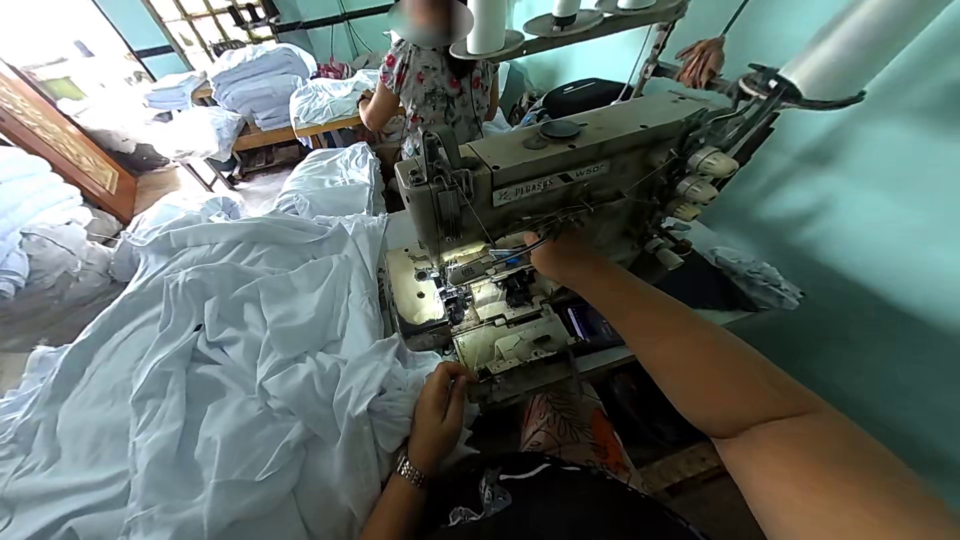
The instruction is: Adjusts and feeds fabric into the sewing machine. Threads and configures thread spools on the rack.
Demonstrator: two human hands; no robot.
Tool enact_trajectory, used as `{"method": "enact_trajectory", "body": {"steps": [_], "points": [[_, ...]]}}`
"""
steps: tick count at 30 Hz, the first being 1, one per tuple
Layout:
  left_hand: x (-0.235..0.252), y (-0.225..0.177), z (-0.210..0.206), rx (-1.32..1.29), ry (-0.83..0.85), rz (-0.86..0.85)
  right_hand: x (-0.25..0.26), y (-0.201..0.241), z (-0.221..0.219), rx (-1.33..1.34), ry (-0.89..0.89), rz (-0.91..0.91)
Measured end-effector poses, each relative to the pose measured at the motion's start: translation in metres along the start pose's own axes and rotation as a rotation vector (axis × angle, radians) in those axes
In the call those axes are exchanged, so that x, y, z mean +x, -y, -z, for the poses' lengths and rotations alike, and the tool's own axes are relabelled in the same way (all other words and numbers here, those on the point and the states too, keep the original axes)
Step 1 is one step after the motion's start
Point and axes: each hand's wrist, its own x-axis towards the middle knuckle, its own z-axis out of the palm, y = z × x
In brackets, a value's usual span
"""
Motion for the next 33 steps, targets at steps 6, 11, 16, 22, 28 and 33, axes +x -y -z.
{"method": "enact_trajectory", "body": {"steps": [6, 11, 16, 22, 28, 33], "points": [[0.000, 0.000, -0.001, -0.003, 0.001, 0.014, -0.008, -0.006, -0.006, -0.104, -0.128, 0.167], [-0.001, 0.001, -0.001, 0.002, -0.002, 0.001, -0.007, -0.001, 0.004, 0.001, -0.009, 0.058], [-0.002, 0.001, 0.000, 0.017, 0.008, -0.002, 0.001, 0.000, 0.002, -0.039, 0.034, 0.052], [-0.001, 0.001, 0.000, -0.004, 0.011, -0.007, -0.005, -0.001, -0.001, 0.010, -0.129, 0.102], [-0.001, 0.001, 0.000, -0.006, 0.016, -0.010, -0.006, -0.009, -0.012, -0.053, -0.208, 0.232], [-0.001, 0.001, 0.000, -0.018, 0.010, -0.011, -0.009, -0.002, -0.013, -0.141, -0.273, 0.191]]}}
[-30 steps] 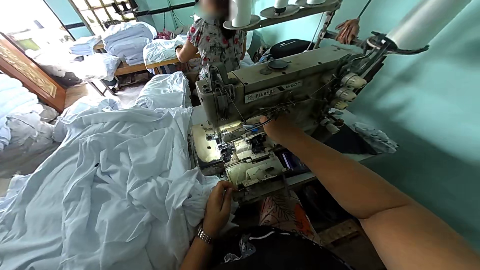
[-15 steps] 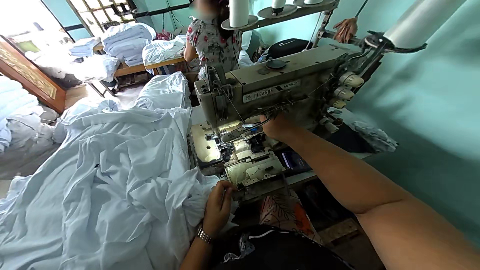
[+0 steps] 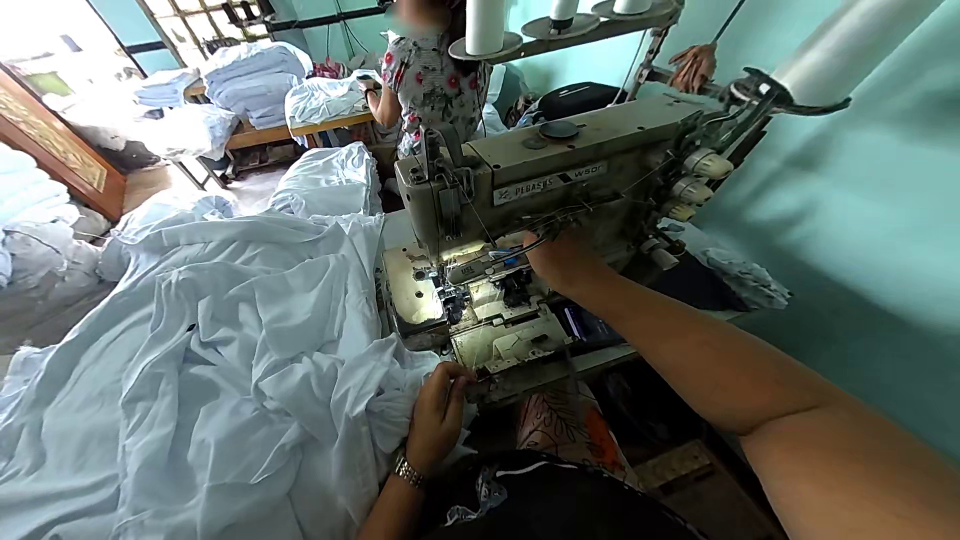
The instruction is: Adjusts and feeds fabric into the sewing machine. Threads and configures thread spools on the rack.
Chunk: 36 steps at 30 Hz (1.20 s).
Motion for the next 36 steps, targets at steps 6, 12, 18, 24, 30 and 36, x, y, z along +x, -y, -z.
{"method": "enact_trajectory", "body": {"steps": [6, 12, 18, 24, 30, 36], "points": [[-0.001, 0.000, 0.000, -0.007, 0.004, 0.002, -0.001, -0.002, 0.000, -0.094, 0.125, -0.037], [0.000, -0.001, 0.001, 0.022, 0.011, 0.008, -0.003, 0.004, 0.001, -0.095, 0.157, -0.046], [-0.001, -0.002, 0.002, 0.041, 0.009, 0.002, -0.001, 0.005, -0.002, -0.123, 0.238, -0.067], [-0.001, -0.003, 0.002, 0.040, 0.005, 0.002, 0.000, -0.001, -0.004, -0.124, 0.246, -0.034], [0.000, -0.001, 0.002, 0.023, 0.013, -0.007, 0.003, -0.008, -0.007, -0.059, 0.169, -0.038], [-0.001, -0.003, 0.001, 0.035, 0.009, 0.001, 0.012, -0.009, -0.003, -0.085, 0.280, -0.094]]}}
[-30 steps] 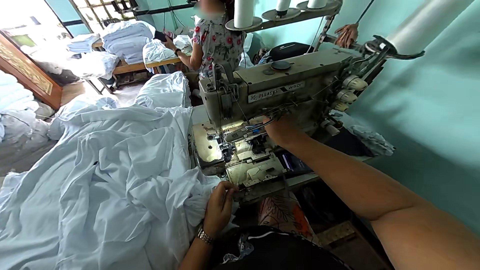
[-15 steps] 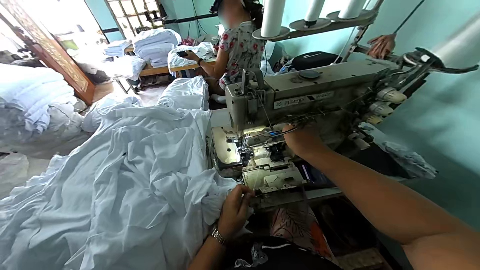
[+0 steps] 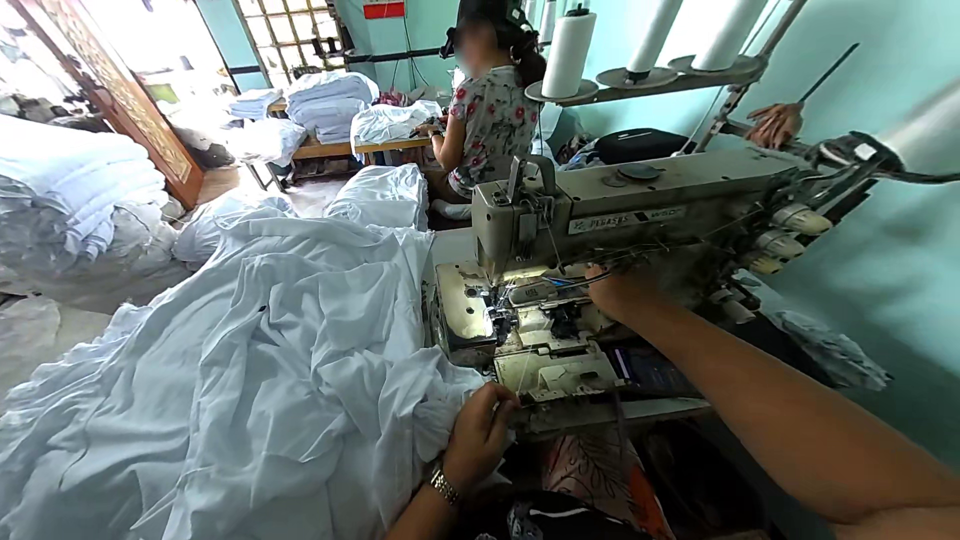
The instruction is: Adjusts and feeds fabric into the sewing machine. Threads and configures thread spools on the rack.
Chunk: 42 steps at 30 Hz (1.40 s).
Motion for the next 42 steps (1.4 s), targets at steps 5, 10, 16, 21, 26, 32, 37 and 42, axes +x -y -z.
{"method": "enact_trajectory", "body": {"steps": [5, 10, 16, 21, 26, 32, 37, 42], "points": [[-0.001, 0.000, 0.000, 0.002, -0.004, -0.013, -0.007, 0.004, -0.003, 0.144, -0.160, 0.011], [0.000, 0.002, 0.000, 0.002, 0.003, -0.020, -0.003, 0.005, 0.001, 0.121, -0.058, -0.061], [-0.002, 0.003, -0.001, 0.000, 0.004, -0.015, 0.007, -0.002, -0.007, -0.082, 0.041, -0.027], [-0.002, 0.004, -0.001, -0.001, 0.006, -0.010, 0.005, 0.000, -0.009, -0.066, -0.043, -0.011], [-0.003, 0.004, 0.000, -0.001, 0.009, -0.024, 0.008, 0.002, -0.015, -0.077, -0.029, -0.085], [-0.003, 0.004, 0.000, 0.002, 0.011, -0.033, 0.000, 0.009, -0.013, 0.156, -0.201, -0.126], [-0.003, 0.004, 0.001, 0.003, 0.023, -0.043, -0.011, 0.004, -0.005, 0.085, -0.134, -0.065], [-0.003, 0.004, 0.000, -0.011, 0.023, -0.041, -0.012, 0.004, 0.001, 0.080, -0.134, -0.056]]}}
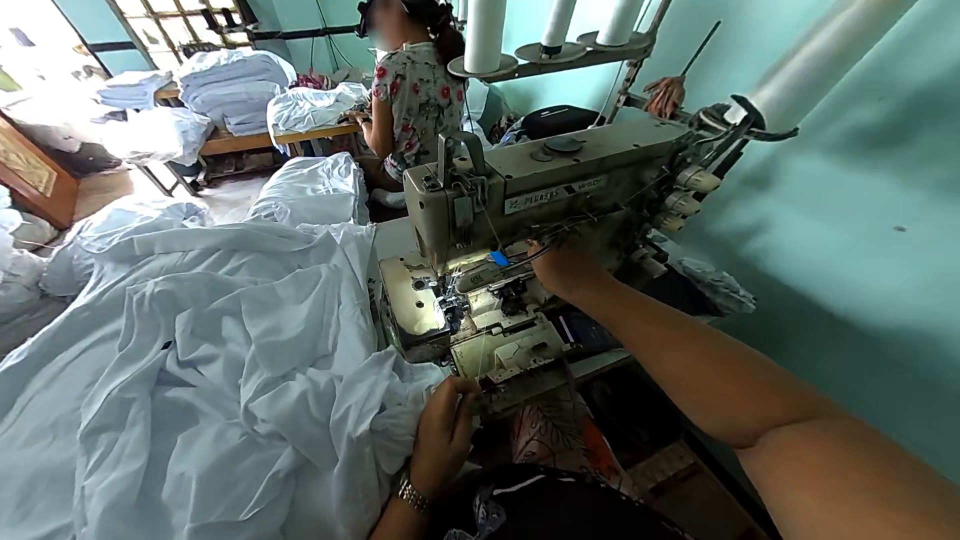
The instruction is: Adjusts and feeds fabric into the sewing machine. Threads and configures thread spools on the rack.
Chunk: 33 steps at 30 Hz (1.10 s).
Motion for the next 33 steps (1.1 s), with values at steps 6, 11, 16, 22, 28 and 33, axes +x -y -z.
{"method": "enact_trajectory", "body": {"steps": [6, 11, 16, 22, 28, 33], "points": [[0.000, 0.000, 0.000, 0.009, -0.008, -0.003, 0.004, -0.002, -0.004, 0.104, -0.026, -0.013], [-0.001, 0.001, 0.000, 0.007, -0.006, -0.010, 0.004, 0.002, -0.002, 0.046, 0.012, -0.054], [-0.001, 0.000, -0.001, 0.017, -0.009, -0.002, 0.002, 0.000, 0.003, 0.049, 0.060, -0.072], [0.000, 0.000, -0.001, 0.022, -0.005, 0.000, -0.008, 0.003, 0.016, -0.074, 0.163, -0.039], [0.000, -0.002, 0.000, 0.020, -0.001, 0.008, -0.032, -0.010, 0.020, -0.119, 0.158, -0.004], [-0.001, -0.001, -0.001, 0.015, -0.011, -0.001, -0.039, -0.032, 0.000, -0.053, -0.023, -0.036]]}}
